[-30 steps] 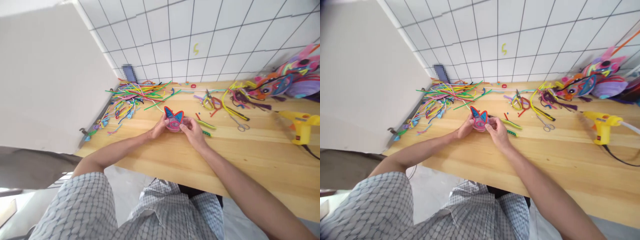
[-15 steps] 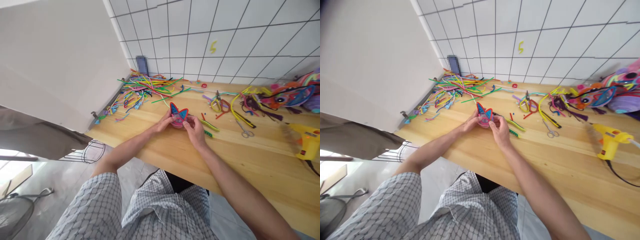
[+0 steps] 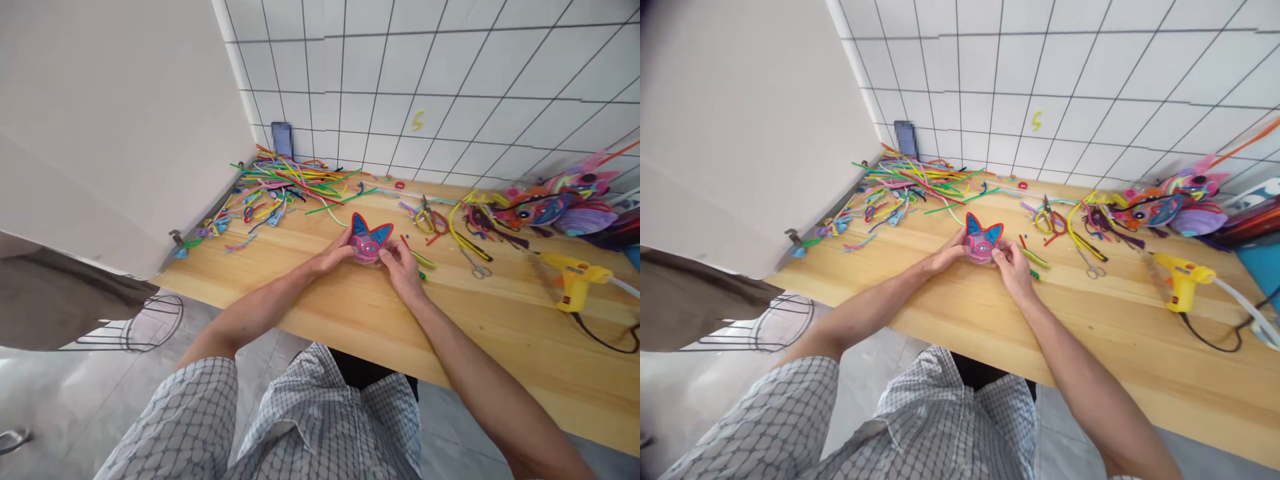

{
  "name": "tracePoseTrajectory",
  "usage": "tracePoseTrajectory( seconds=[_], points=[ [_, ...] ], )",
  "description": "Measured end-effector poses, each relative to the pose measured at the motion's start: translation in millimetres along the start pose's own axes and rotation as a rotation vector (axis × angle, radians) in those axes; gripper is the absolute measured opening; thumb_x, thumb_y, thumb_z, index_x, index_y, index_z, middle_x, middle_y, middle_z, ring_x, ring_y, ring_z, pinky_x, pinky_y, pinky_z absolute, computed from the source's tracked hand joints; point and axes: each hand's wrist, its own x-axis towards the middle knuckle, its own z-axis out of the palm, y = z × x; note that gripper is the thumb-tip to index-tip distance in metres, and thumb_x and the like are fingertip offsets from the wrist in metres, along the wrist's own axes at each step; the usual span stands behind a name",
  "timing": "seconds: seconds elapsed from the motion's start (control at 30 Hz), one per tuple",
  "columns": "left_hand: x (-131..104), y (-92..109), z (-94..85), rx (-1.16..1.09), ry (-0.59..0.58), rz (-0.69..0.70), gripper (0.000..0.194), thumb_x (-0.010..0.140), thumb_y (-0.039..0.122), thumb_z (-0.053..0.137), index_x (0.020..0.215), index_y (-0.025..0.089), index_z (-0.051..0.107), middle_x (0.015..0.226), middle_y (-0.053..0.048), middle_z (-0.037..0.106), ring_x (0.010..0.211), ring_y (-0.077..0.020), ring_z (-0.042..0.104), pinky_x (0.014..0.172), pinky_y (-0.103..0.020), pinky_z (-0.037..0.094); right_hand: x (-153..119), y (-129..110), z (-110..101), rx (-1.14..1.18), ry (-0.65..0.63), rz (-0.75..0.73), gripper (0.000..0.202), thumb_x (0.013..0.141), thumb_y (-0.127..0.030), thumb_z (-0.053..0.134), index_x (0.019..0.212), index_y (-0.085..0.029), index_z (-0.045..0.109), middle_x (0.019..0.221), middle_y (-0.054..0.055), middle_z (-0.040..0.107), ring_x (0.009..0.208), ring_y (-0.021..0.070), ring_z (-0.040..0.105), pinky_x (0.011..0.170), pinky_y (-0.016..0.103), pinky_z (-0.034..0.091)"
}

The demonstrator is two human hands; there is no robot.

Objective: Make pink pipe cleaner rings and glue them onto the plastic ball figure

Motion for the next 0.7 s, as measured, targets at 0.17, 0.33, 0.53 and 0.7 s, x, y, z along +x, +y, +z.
tracePoseTrajectory(
  seconds=[0.17, 0.33, 0.53, 0.7],
  points=[
    [-7, 9, 3.3, -0.013, -0.068, 0.033, 0.079, 0.09, 0.053, 0.075, 0.158, 0.022, 0.052, 0.154, -0.013, 0.064, 0.148, -0.036, 0.058, 0.129, -0.054, 0.047, -5, -6, -7, -0.019, 0.003, 0.021, 0.048, 0.087, -0.068, 0.081, 0.107, -0.026, 0.07, 0.107, 0.007, 0.081, 0.087, 0.0262, 0.074, 0.077, 0.045, 0.066],
    [-10, 15, 14.5, -0.061, -0.053, 0.013, 0.083, 0.092, 0.062, 0.079, 0.158, 0.02, 0.049, 0.154, -0.016, 0.065, 0.141, -0.0357, 0.064, 0.121, -0.052, 0.054, -10, -11, -10, -0.005, 0.057, 0.031, 0.05, 0.086, -0.072, 0.083, 0.104, -0.028, 0.07, 0.102, 0.005, 0.08, 0.082, 0.0247, 0.072, 0.073, 0.043, 0.065],
    [-14, 23, 18.7, -0.062, -0.039, 0.003, 0.08, 0.095, 0.06, 0.077, 0.156, 0.017, 0.048, 0.154, -0.018, 0.064, 0.14, -0.0341, 0.064, 0.121, -0.05, 0.053, -13, -13, -12, -0.054, 0.069, 0.027, 0.047, 0.09, -0.071, 0.079, 0.102, -0.027, 0.068, 0.096, 0.003, 0.078, 0.08, 0.0239, 0.071, 0.075, 0.041, 0.062],
    [-14, 26, 20.2, -0.054, -0.027, 0.035, 0.082, 0.094, 0.063, 0.077, 0.158, 0.02, 0.049, 0.155, -0.017, 0.064, 0.143, -0.0339, 0.063, 0.123, -0.049, 0.052, -14, -11, -13, -0.09, 0.087, 0.03, 0.047, 0.092, -0.071, 0.075, 0.107, -0.027, 0.068, 0.099, 0.003, 0.077, 0.079, 0.0232, 0.07, 0.075, 0.04, 0.063]
  ],
)
